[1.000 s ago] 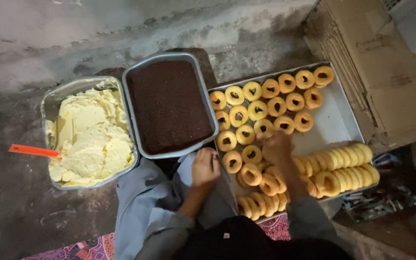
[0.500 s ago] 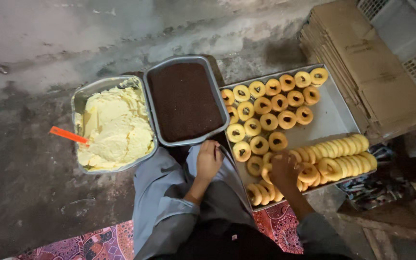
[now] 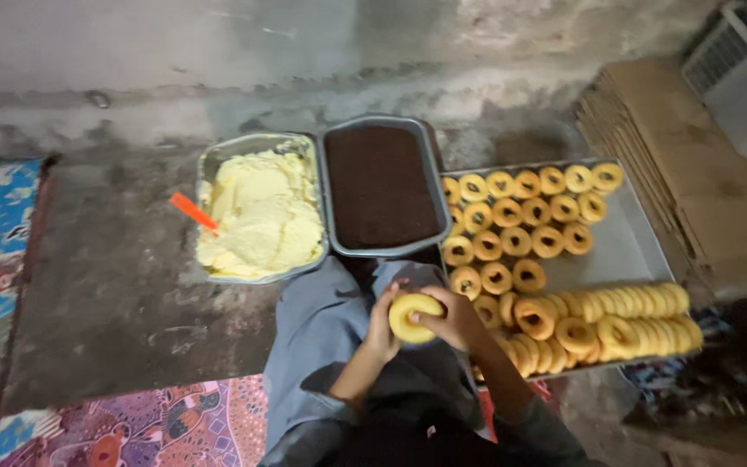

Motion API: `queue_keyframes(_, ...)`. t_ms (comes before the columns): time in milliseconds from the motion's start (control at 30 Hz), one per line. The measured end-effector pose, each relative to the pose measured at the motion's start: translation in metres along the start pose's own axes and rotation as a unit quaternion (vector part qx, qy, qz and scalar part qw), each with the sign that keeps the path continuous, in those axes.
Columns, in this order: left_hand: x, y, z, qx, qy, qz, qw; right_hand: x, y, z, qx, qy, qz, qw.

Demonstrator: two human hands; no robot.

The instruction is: The person repeatedly picks up ring-shaped donuts, dips them into a yellow cream, and then into a dark filling before placing them on a tray. The process is repeated for multiple donuts in a continuous loop.

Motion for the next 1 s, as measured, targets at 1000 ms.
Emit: queue_keyframes(1000, 0.249, 0.200, 0.097, 0.251, -0.346, 0.200, 0.882, -0.207, -0.242, -0.159, -0.072, 0.525, 0.184, 0.828)
Point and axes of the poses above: each hand's wrist, its own z-axis away from the middle knuckle, its own y-axis out of the back of the hand, x = y × z, the point moved 6 cm from there along -z, towards the middle knuckle, and after that the axes turned 7 degrees about z, right-handed, at the moved point
